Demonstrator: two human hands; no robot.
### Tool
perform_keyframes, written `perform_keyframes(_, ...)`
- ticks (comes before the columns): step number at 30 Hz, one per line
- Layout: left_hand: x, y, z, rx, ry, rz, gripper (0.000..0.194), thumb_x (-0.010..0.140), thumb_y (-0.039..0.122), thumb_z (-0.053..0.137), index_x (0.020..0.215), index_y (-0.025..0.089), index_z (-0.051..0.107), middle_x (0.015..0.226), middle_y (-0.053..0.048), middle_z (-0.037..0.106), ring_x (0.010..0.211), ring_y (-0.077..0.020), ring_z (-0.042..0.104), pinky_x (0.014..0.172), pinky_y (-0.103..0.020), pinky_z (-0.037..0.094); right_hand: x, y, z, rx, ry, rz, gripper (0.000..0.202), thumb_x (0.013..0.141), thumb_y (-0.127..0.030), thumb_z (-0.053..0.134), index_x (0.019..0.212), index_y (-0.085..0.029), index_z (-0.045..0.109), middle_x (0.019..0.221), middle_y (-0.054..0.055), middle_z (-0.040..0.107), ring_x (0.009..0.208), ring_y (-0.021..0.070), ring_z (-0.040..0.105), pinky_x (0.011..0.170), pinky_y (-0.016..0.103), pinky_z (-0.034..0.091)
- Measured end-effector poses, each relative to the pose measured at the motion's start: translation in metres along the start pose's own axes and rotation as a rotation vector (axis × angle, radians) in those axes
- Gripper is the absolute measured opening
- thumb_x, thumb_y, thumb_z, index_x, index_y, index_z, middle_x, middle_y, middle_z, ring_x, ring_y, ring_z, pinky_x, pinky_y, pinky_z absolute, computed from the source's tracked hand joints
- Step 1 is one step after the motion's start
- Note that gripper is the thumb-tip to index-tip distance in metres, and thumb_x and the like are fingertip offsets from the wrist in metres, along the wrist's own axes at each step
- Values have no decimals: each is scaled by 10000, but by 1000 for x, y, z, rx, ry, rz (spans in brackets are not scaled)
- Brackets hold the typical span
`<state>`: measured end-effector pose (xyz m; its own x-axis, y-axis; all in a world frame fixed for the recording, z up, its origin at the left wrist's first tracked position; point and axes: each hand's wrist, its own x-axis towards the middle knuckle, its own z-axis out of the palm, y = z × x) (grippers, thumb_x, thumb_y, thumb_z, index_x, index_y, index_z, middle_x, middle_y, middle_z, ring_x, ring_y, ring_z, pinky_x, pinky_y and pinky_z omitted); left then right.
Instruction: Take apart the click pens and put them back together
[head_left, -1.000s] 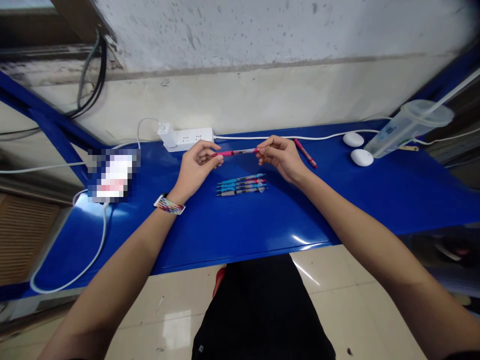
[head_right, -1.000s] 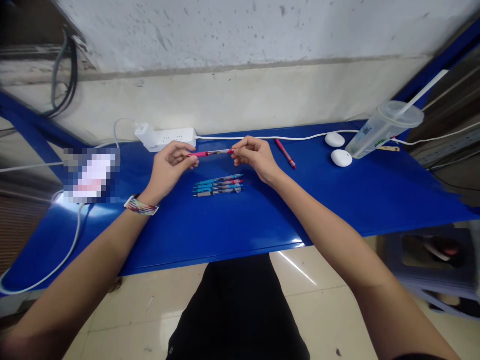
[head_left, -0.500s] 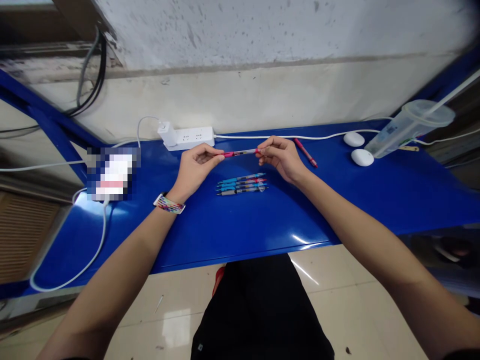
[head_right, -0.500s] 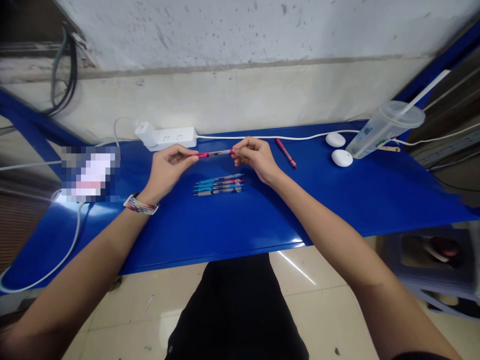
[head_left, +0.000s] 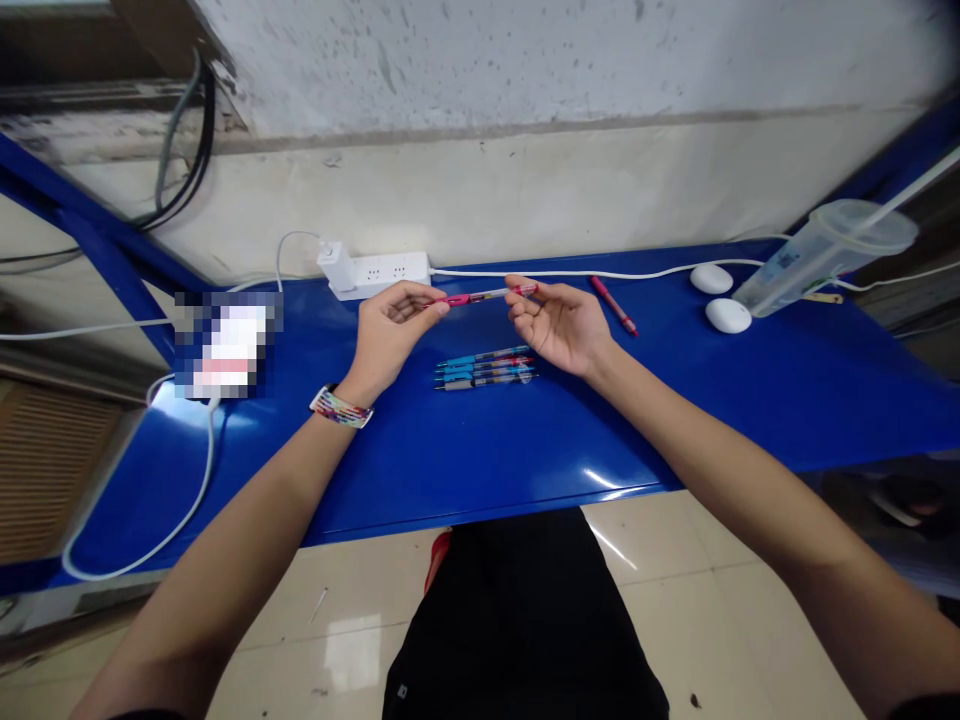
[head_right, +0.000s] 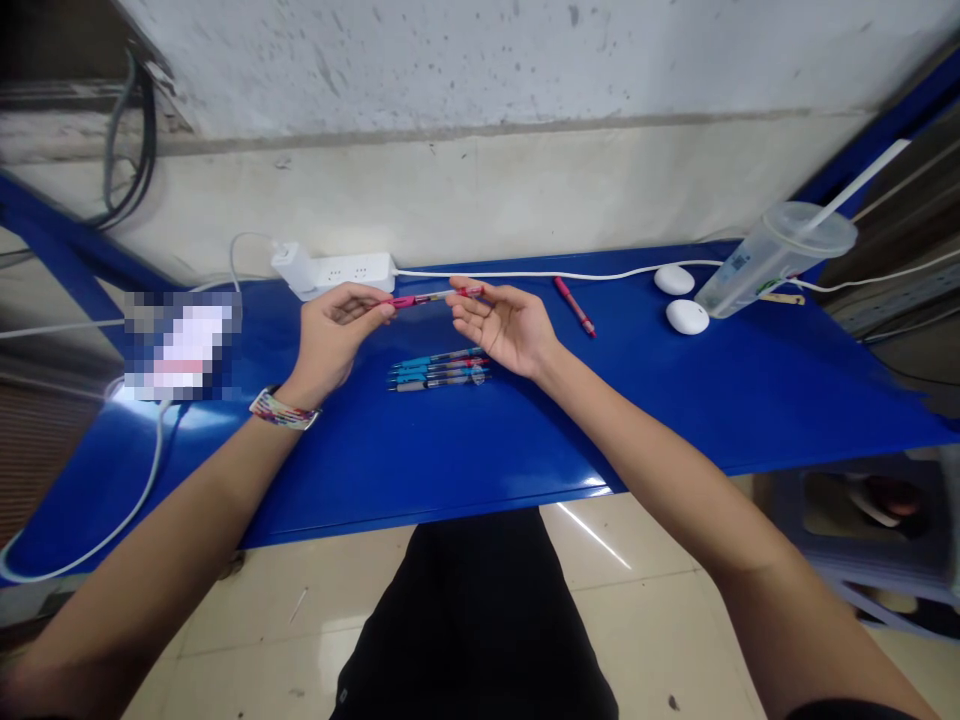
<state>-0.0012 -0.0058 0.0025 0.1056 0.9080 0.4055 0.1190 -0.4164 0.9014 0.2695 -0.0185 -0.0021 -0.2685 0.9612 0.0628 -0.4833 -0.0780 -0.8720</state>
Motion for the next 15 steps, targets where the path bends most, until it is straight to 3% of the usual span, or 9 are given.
perform_keyframes(6, 1, 0, 0, -67, -27, 32, 191, 845, 298, 938, 996, 219, 850, 976, -58, 862, 941, -204, 832, 952, -365, 700, -1, -3, 4, 215, -1, 93, 275, 967, -249, 669, 1218, -168, 749, 1009, 61, 865, 926, 162, 839, 924, 273, 716)
perform_keyframes(10, 2, -3, -1, -77, -33, 45, 250, 805, 300, 967, 1022, 226, 867, 1004, -55, 873, 959, -210, 835, 944, -362, 698, -3, -8, 7, 287, 34, 139, 302, 1025, -199, 550, 1271, -157, 719, 1004, 61, 861, 931, 167, 839, 900, 280, 727)
perform_keyframes(15, 0, -4, 0, -69, -40, 40, 236, 805, 296, 968, 1012, 227, 878, 1017, -60, 884, 977, -226, 841, 954, -385, 698, -3, -6, 6, 268, 69, 124, 287, 1018, -176, 547, 1242, -182, 725, 971, 52, 856, 901, 172, 832, 853, 279, 731)
